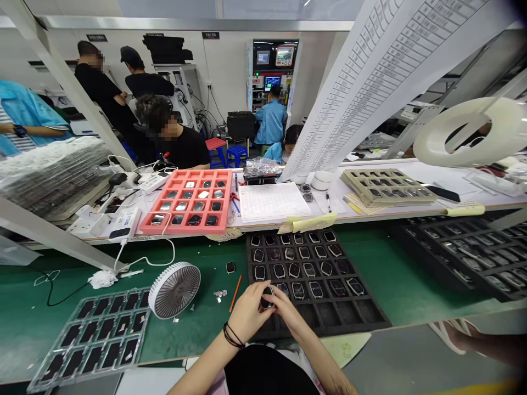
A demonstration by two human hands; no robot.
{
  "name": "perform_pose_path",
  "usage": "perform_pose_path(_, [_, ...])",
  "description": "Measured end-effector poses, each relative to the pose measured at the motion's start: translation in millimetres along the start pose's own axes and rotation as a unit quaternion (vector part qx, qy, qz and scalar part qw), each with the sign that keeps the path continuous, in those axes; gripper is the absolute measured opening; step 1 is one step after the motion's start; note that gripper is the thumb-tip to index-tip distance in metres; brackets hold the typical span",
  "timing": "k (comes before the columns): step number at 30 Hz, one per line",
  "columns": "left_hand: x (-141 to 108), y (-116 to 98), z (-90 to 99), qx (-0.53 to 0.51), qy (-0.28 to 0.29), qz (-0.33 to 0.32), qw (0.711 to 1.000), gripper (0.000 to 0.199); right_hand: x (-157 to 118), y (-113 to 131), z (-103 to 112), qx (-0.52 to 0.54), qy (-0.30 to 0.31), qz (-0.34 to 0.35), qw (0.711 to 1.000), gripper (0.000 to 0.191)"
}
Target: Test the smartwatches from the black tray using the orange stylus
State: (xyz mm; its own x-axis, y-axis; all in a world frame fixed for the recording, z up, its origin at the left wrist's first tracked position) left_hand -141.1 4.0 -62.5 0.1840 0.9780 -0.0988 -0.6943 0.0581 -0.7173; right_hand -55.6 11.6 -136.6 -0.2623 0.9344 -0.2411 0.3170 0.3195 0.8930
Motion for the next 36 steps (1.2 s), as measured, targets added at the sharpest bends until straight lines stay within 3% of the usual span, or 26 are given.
perform_pose_path(6, [4,20,-26.1,0.073,-0.011,0.035,0.997,0.066,1,4,5,-0.147,-0.031,0.074,0.986,0.019])
perform_pose_path(11, [9,25,-26.3,0.050,-0.056,0.011,0.997,0.060,2,2,10,-0.181,-0.031,0.085,0.979,0.020])
perform_pose_path(15, [12,26,-16.9,0.021,-0.074,-0.011,0.997,0.054,3,5,11,-0.142,0.002,0.064,0.988,0.031])
perform_pose_path(18, [10,19,-4.6,-0.013,-0.095,-0.044,0.994,0.051,-1,2,5,-0.025,0.045,-0.001,0.999,0.042])
perform_pose_path(22, [5,3,-3.9,-0.022,-0.083,-0.113,0.990,0.049,-9,-6,-2,0.110,0.077,-0.079,0.988,0.036])
perform_pose_path(29, [3,4,-20.1,-0.051,-0.031,-0.121,0.991,0.052,-9,-19,10,0.128,0.066,-0.079,0.986,0.032])
perform_pose_path(36, [3,4,-25.9,-0.055,0.001,-0.120,0.991,0.052,-6,-8,6,0.079,0.078,-0.034,0.993,0.023])
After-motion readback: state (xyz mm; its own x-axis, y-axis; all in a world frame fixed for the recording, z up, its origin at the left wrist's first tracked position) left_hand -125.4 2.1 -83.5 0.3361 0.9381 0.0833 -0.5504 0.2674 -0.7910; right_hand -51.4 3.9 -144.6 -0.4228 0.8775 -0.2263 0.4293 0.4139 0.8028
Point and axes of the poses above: each hand's wrist, its own x-axis towards the middle knuckle, its own z-axis out of the back of the hand, y = z × x, the point moved 8 cm from there along x, towards the middle knuckle, and after that the axes turned 11 degrees about z, right-handed, at the moved point
